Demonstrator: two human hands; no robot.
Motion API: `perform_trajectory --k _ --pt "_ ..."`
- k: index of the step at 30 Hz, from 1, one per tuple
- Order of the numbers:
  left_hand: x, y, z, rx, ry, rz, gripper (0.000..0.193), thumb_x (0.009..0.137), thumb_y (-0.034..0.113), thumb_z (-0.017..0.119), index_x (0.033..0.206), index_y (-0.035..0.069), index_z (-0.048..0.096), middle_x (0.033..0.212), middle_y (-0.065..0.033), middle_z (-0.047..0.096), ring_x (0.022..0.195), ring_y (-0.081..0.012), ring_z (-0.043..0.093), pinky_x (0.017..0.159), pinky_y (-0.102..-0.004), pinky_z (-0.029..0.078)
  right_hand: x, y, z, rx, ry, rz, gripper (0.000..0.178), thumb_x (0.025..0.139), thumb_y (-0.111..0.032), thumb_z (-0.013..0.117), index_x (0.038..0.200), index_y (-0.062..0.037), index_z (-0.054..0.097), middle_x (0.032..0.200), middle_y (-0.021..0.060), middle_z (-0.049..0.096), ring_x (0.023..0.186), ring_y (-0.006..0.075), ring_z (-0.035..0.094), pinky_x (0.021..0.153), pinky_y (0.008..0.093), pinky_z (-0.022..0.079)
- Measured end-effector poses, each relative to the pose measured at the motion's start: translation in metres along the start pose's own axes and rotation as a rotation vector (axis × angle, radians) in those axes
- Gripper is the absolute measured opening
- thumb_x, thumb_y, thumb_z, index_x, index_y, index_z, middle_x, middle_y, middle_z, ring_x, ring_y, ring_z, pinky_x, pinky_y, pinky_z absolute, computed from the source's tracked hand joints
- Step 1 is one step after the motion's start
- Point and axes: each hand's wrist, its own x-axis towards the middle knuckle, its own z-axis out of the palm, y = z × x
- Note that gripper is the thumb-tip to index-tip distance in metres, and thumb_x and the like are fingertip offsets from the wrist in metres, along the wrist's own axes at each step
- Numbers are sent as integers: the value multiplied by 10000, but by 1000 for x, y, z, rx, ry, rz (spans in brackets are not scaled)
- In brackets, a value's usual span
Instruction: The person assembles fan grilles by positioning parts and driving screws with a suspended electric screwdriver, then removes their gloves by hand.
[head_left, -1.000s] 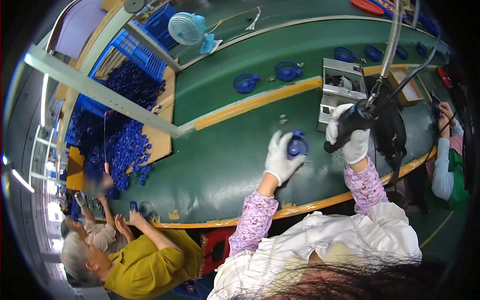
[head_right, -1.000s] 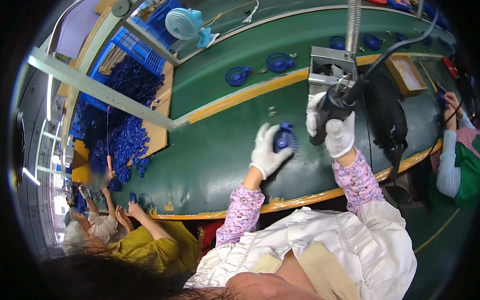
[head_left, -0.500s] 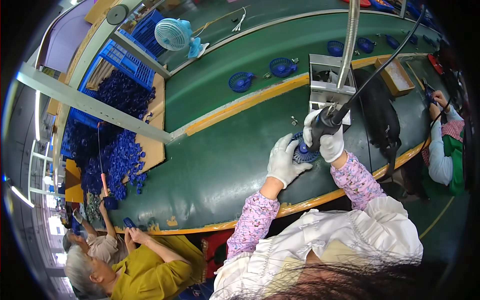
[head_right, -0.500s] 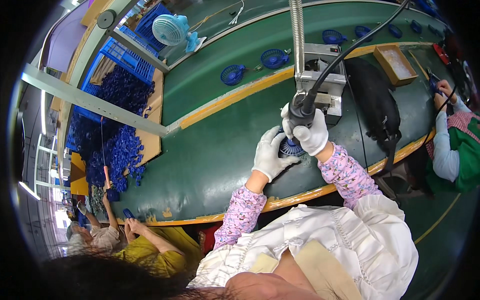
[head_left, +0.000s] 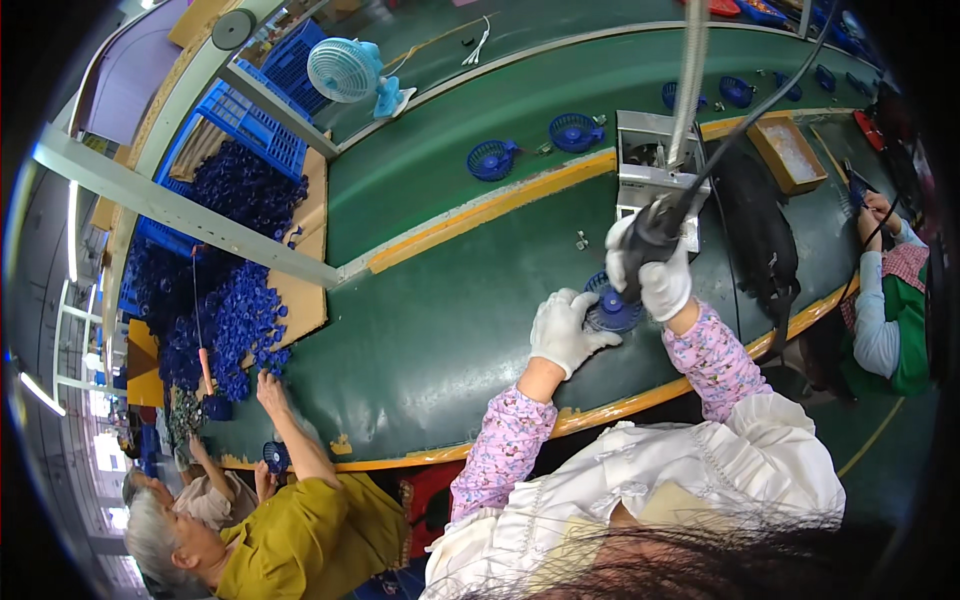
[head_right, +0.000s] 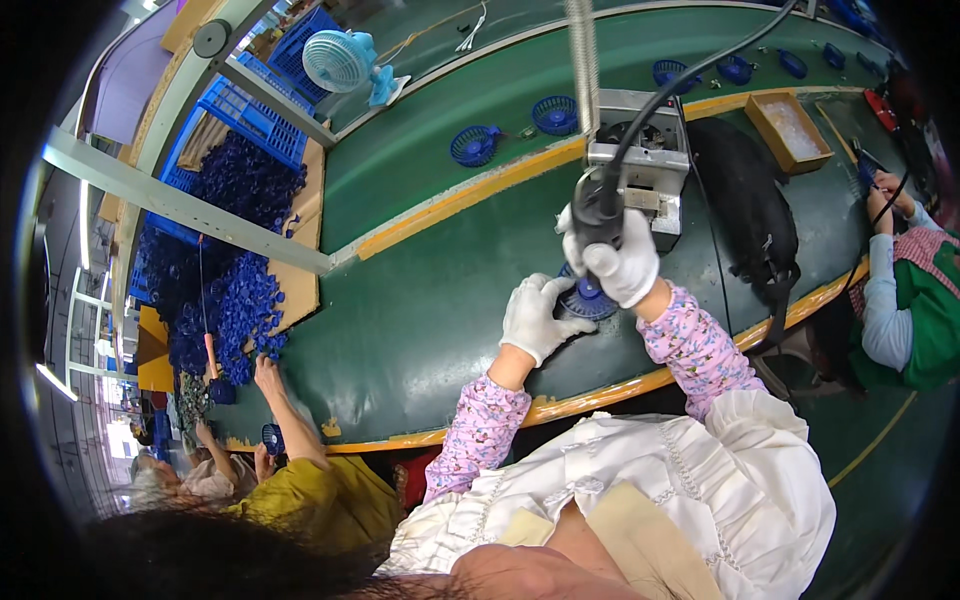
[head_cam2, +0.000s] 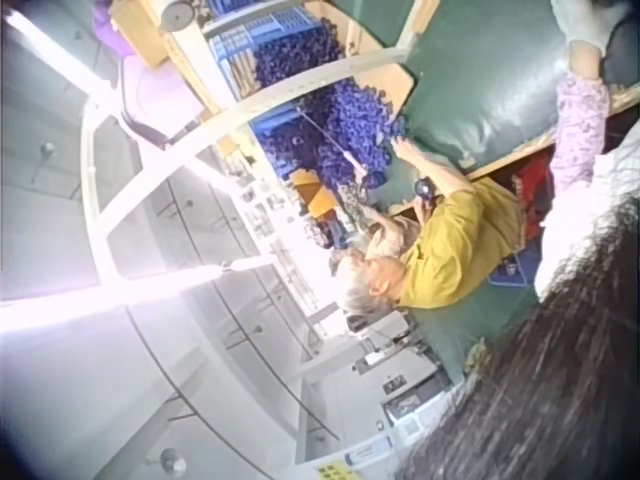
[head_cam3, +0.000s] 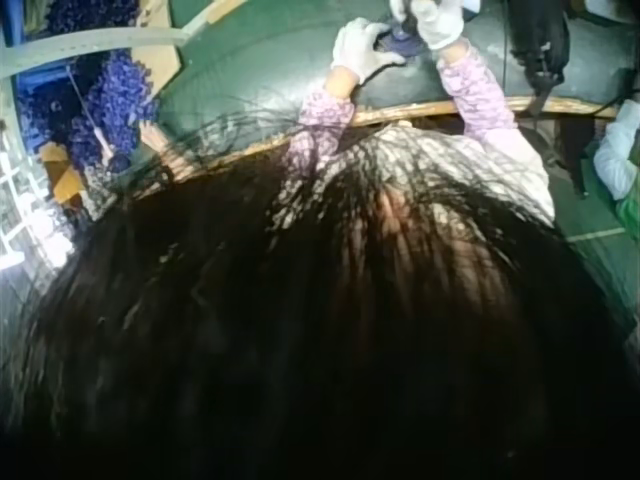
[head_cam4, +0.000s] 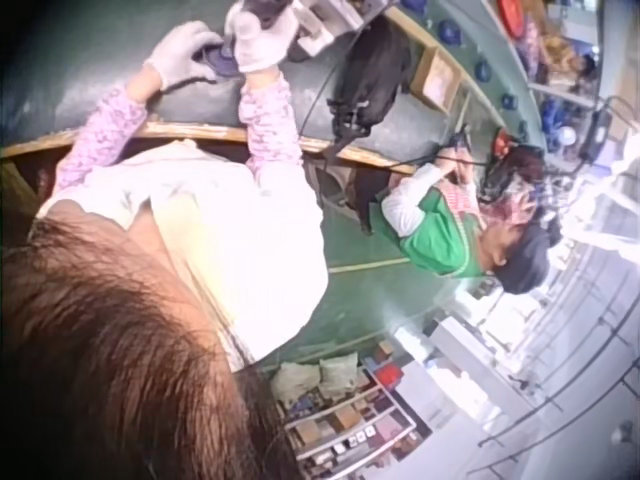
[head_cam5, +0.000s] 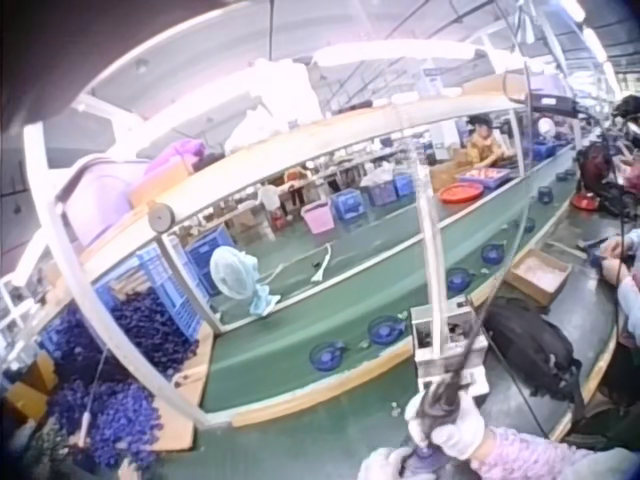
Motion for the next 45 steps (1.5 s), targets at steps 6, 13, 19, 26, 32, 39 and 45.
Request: perform_trajectory --k 6,13,19,26,32,39,45 --pt "1 4 -1 -7 -122 30 432 614 388 758 916 98 655 816 -107 574 813 -297 556 716 -398 450 33 -43 -24 -192 152 -342 654 701 -557 705 972 13 537 635 35 534 530 100 501 478 216 383" --pt "-1 1 3 -7 -74 82 309 657 387 725 807 124 663 757 -86 547 770 -282 544 694 -391 438 27 -39 -23 -233 144 -292 706 667 -604 708 983 4 535 632 33 528 531 100 500 485 215 391" --pt "-2 1 4 14 -63 90 310 656 396 720 778 119 652 744 -86 541 767 -274 542 688 -392 435 3 -16 8 3 15 -13 760 631 -603 737 997 24 511 649 29 529 532 108 509 473 214 391" --pt "-1 0 7 0 -42 110 314 673 405 712 766 114 642 765 -94 559 777 -282 544 701 -389 433 1 17 10 -101 -118 94 718 614 -585 763 957 1 530 687 -2 528 582 70 481 516 213 392" --pt "-2 -1 6 20 -78 71 331 682 428 704 779 116 646 781 -100 566 792 -282 545 707 -392 432 4 18 7 -122 -186 148 713 625 -601 740 947 0 530 683 0 526 577 70 476 516 213 392" --pt "-1 -4 4 -93 59 -207 262 723 339 692 815 98 643 794 -123 622 728 -295 608 663 -407 475 8 -15 3 -84 -15 -9 813 616 -693 681 1019 -9 503 629 22 531 520 118 522 450 224 396" --pt "-2 -39 1 -104 368 -204 503 766 132 647 1232 50 479 1233 -201 506 1152 -345 474 960 -372 405 37 -45 -25 -308 160 -342 771 680 -691 625 1011 -8 488 627 35 485 517 124 457 478 240 357"
